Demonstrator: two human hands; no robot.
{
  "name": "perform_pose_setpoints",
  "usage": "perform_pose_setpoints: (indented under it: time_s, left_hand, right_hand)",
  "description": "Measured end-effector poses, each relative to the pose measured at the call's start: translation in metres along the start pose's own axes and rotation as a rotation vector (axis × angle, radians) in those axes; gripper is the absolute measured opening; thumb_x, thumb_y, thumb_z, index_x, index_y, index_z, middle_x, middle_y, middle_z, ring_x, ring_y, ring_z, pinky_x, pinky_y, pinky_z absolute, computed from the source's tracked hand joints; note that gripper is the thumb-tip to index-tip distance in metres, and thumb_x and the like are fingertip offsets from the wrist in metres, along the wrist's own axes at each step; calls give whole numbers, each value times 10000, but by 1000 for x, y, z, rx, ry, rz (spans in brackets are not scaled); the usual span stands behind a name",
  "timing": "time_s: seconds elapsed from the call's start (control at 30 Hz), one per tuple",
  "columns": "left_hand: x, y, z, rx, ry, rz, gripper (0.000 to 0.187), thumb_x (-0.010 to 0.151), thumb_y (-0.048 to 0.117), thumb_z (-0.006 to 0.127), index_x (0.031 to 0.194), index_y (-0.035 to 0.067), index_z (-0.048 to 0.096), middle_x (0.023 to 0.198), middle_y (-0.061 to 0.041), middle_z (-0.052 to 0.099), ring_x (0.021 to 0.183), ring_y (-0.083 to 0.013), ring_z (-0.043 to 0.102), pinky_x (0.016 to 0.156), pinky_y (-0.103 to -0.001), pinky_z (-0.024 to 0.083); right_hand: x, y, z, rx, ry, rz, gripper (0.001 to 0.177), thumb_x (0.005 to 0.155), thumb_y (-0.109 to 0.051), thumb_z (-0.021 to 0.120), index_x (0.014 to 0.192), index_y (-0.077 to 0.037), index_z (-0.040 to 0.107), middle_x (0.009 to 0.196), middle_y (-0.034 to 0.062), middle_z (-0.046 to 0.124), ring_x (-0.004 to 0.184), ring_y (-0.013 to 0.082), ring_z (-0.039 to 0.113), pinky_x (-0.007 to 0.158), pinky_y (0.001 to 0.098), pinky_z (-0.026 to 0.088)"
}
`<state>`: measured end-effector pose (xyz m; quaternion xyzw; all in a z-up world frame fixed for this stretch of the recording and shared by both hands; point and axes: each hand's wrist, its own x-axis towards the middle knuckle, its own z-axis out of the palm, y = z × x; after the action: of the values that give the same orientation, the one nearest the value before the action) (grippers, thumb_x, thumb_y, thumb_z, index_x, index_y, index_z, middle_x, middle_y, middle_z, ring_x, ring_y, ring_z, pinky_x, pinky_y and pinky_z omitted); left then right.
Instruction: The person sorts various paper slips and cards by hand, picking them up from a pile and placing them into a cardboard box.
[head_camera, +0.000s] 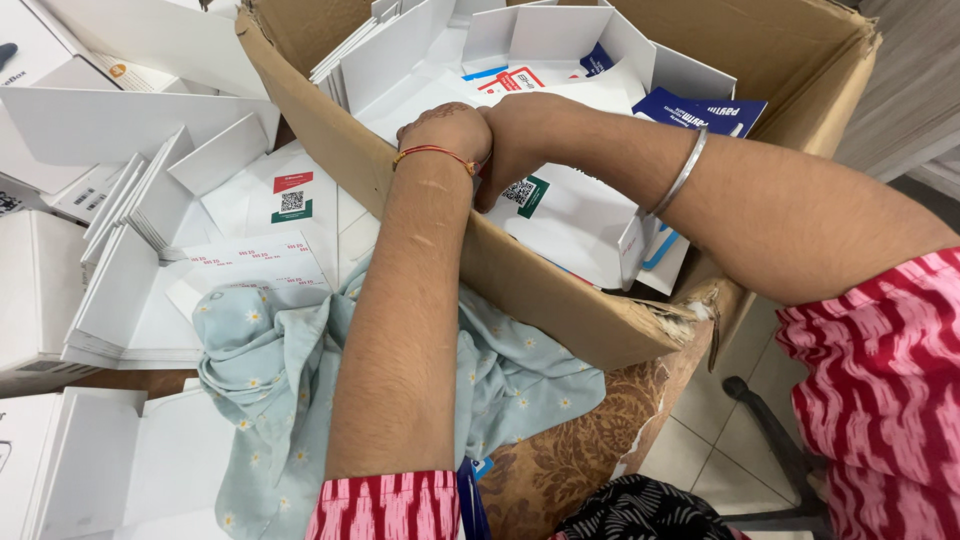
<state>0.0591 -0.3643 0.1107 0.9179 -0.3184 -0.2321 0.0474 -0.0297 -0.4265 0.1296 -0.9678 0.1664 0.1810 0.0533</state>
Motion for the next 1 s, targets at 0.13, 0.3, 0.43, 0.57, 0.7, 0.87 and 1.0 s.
perform_pose_setpoints:
  time_s: [0.13,0.3,0.43,0.57,0.7,0.87,1.0]
  left_hand:
    - [-2,0,-1,-14,32,-16,364,944,184,600,1301,182,674,1323,-93,655,1286,-310,578,1111,-481,387]
    - [-5,-4,2,38,41,26,327,981,219,574,1275,158,702,1301,-85,685,1240,-275,636,1070,-457,456]
    - [-4,1,0,41,-40,-7,320,993,188,555,1262,132,719,1276,-110,707,1184,-269,686,1022,-425,515]
    - [-1,-4,7,21,99,27,322,991,204,547,1267,128,694,1278,-97,694,1206,-252,653,1032,-433,482]
    - [-2,-6,7,63,103,49,318,965,222,582,1244,128,703,1270,-83,688,1213,-244,631,1026,-437,480]
    - [0,-6,6,15,81,28,295,988,183,543,1199,141,745,1208,-95,731,1127,-258,708,966,-435,539]
    - [6,-5,2,-51,118,-11,287,963,203,564,1174,136,747,1187,-91,732,1121,-271,702,952,-472,522]
  right_hand:
    - [-2,-2,-2,29,15,-52,907,521,-597,945,1250,-119,696,1071,116,762,965,313,724,855,402,559]
    - [8,6,6,-25,3,-92,838,496,-584,964,1150,-99,768,1054,130,774,962,320,731,857,406,572]
    - [17,22,7,-132,47,-207,975,414,-526,1076,1194,-84,693,1118,153,663,977,368,664,775,460,548]
    - [18,16,9,-67,6,-63,753,569,-458,977,1204,-134,734,1070,87,764,1003,330,717,832,457,561]
    - [13,13,9,-63,53,-73,742,560,-442,984,1193,-159,720,1054,73,764,993,315,713,823,447,558]
    - [11,10,1,-131,51,-77,721,526,-491,988,1125,-166,754,1019,69,775,955,300,728,810,438,567]
    - [11,8,-2,-213,81,-51,730,526,-539,978,1121,-178,759,1003,64,785,947,296,733,806,439,564]
